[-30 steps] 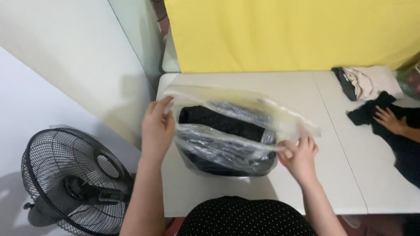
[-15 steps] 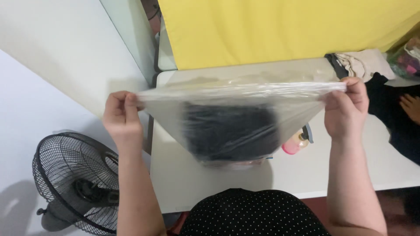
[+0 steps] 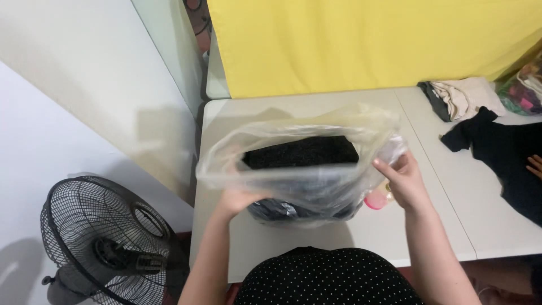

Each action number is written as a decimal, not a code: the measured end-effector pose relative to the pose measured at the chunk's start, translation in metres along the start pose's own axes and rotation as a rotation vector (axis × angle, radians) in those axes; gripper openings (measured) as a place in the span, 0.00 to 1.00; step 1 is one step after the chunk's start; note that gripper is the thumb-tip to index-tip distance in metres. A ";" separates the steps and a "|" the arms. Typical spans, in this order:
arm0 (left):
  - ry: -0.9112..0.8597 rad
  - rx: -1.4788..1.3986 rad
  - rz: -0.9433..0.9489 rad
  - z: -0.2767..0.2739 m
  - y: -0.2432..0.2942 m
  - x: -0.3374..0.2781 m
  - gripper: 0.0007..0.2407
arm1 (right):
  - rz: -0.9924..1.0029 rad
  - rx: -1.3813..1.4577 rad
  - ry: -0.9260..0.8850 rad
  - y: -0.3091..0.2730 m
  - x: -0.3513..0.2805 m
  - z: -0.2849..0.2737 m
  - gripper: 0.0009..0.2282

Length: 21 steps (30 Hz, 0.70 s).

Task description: The person folds various pieces of clothing, including a green shirt, beige pants, and black garments, and places them into a clear plastic bag on a white table. The person then sprays the contents of the bag with a spray bottle and seals the bag.

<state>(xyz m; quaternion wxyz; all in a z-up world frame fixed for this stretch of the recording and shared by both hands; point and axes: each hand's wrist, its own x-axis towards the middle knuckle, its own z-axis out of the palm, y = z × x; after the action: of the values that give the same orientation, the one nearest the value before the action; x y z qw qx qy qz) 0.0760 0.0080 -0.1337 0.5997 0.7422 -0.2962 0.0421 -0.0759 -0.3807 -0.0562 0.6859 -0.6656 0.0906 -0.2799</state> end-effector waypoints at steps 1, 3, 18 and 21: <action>-0.001 0.000 -0.002 0.010 0.000 0.003 0.48 | 0.002 0.000 0.000 -0.008 -0.006 0.012 0.27; 0.092 -0.128 0.147 0.031 0.000 0.015 0.30 | 0.070 0.150 0.095 -0.026 -0.016 0.036 0.13; 0.105 -0.105 0.482 -0.023 0.037 0.037 0.28 | 0.115 0.047 0.129 0.014 -0.007 -0.016 0.17; -0.059 -0.546 0.089 -0.037 0.070 0.017 0.14 | 0.003 0.163 0.151 0.021 -0.003 -0.034 0.17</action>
<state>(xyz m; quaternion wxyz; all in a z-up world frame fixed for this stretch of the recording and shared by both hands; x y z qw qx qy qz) 0.0670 0.0277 -0.0558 0.7663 0.5402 -0.3461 -0.0349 -0.0900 -0.4092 -0.0808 0.7294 -0.5846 0.1200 -0.3345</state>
